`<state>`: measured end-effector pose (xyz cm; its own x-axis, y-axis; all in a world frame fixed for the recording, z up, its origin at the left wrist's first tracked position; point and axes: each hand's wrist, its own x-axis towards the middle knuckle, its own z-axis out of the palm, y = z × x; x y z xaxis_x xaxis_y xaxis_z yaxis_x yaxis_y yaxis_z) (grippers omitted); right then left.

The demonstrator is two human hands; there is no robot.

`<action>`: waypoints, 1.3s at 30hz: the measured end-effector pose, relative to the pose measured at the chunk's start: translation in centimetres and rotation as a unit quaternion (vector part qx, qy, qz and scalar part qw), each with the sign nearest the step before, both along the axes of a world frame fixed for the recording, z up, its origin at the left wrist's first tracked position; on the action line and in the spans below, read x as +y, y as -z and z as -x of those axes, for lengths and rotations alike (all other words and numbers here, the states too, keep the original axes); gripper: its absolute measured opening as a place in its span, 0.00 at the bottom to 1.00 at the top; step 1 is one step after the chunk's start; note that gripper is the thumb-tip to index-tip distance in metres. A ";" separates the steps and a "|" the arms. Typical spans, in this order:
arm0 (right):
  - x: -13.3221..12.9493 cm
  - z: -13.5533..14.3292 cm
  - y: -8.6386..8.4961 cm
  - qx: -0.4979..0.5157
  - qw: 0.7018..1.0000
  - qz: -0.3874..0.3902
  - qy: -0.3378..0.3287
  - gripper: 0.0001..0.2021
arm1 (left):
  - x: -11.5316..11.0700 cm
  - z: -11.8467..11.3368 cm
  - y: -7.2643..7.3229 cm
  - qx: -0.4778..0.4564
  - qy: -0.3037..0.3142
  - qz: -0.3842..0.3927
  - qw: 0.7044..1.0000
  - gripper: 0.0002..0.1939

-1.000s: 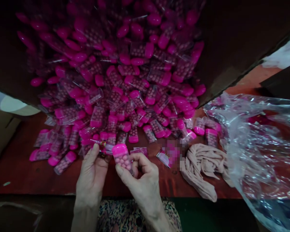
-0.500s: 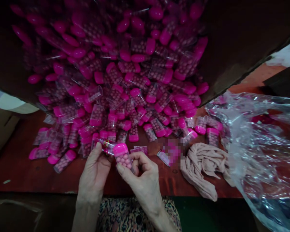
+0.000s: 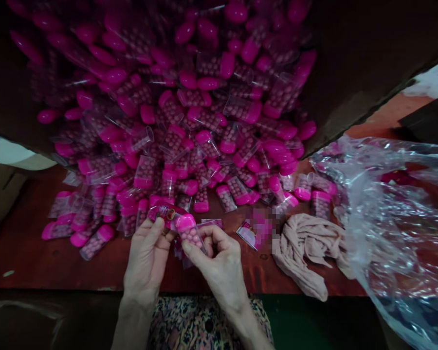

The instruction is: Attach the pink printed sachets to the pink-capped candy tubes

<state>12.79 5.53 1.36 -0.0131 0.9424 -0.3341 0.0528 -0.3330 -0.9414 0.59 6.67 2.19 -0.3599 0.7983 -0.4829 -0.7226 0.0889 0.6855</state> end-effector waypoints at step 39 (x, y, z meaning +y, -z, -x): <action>-0.3 -0.3 1.2 0.079 0.996 0.028 -0.021 0.10 | -0.6 -1.1 0.9 -0.041 0.144 -0.025 0.988 0.10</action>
<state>13.04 5.20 0.18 -0.1090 0.9201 -0.3761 -0.0801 -0.3853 -0.9193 1.64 6.10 1.32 -0.0751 0.8856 -0.4583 -0.7253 0.2669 0.6346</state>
